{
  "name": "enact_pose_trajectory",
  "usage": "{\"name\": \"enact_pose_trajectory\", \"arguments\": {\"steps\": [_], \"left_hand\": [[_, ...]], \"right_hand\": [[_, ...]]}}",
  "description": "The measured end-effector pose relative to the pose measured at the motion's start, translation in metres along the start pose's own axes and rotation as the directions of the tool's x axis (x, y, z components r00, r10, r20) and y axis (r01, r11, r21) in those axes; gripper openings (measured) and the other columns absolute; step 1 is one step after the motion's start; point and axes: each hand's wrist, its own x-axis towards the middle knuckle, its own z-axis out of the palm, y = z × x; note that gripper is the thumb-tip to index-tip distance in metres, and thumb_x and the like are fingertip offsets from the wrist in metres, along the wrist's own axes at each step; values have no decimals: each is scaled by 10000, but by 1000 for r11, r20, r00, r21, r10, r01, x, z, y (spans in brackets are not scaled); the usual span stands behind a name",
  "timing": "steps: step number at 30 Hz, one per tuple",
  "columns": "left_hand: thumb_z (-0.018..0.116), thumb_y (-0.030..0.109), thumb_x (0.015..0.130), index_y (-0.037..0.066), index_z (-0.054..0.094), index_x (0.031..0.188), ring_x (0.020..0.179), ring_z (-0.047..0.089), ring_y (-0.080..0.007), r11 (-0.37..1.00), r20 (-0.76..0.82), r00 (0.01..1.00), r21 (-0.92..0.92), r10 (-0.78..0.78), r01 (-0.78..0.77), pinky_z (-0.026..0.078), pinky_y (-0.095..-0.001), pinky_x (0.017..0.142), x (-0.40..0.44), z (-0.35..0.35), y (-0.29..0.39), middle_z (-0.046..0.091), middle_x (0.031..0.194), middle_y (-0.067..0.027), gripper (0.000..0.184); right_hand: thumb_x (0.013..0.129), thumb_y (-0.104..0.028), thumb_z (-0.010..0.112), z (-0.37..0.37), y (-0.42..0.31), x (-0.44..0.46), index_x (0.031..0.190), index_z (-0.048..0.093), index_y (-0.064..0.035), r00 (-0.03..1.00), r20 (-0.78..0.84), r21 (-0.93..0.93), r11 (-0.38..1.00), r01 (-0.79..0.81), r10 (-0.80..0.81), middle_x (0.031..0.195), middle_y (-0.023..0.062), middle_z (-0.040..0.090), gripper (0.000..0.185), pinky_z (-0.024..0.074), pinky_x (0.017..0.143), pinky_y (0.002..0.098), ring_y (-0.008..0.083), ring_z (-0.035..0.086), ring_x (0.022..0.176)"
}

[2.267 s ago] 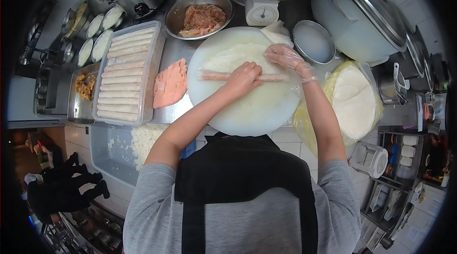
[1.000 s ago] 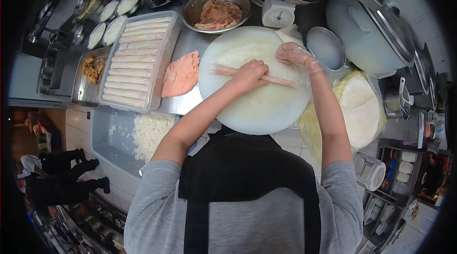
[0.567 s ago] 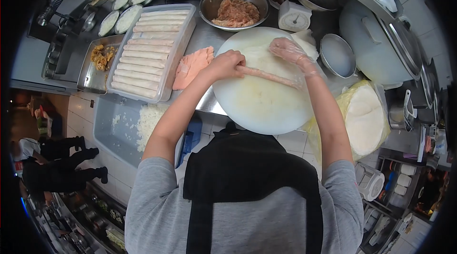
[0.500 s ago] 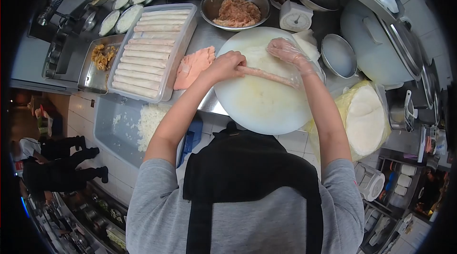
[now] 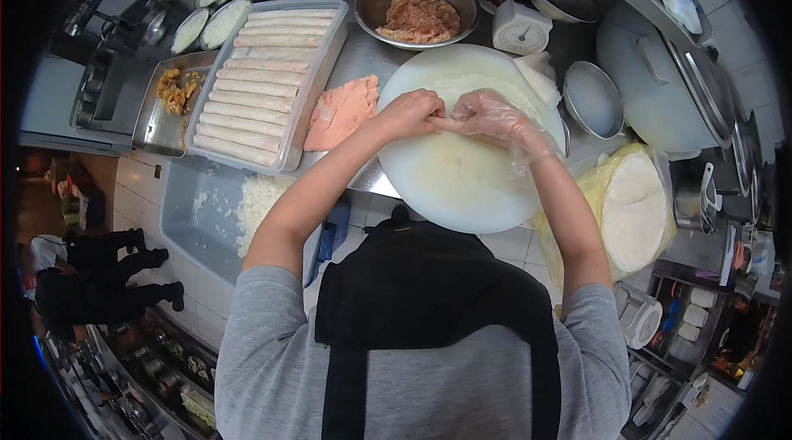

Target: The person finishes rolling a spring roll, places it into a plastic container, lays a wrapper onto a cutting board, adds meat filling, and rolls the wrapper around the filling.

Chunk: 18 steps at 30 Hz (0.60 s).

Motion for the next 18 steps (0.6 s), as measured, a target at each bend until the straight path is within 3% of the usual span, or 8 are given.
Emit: {"name": "enact_pose_trajectory", "arguments": {"steps": [3,6,8,12,15,18], "left_hand": [[761,136,642,16,636,874,890,605,-288,1000,15,1000,-11,16,-16,487,-379,783,2,-2,-1,629,871,-123,290],[748,128,648,11,642,867,857,612,-289,998,46,999,-56,-18,21,493,-376,768,5,-5,0,632,855,-126,269],[742,131,649,11,646,869,840,616,-290,991,34,998,-115,-58,61,495,-373,760,6,-1,1,633,846,-129,268],[756,145,633,10,650,885,848,630,-276,998,-23,999,-42,35,-36,507,-359,761,5,7,-6,644,859,-136,305],[774,164,623,10,652,890,850,640,-266,998,-11,1000,-58,6,-6,515,-352,759,7,4,-4,653,874,-136,331],[788,183,617,13,653,893,849,644,-260,993,50,995,-75,-86,90,518,-349,758,6,-8,-3,657,884,-131,351]], "right_hand": [[673,-376,791,3,5,3,794,665,-31,1000,13,-8,1000,-22,22,729,66,644,387,478,671,315,167,605,709],[660,-424,812,0,7,3,779,662,-31,1000,1,135,991,9,-9,725,59,642,438,469,667,302,155,599,711],[661,-393,812,0,-2,1,784,657,-30,999,9,101,994,-47,46,739,55,643,414,467,673,299,155,602,726],[705,-276,760,2,-3,1,817,646,-27,997,40,134,988,-74,69,786,60,643,296,469,689,297,162,606,756],[746,-196,692,10,11,10,866,639,-28,993,-97,285,954,96,-71,824,71,638,213,471,710,298,169,606,790],[771,-166,657,14,14,11,896,633,-24,989,-94,122,985,121,-110,851,77,633,190,469,727,298,167,601,815]]}}
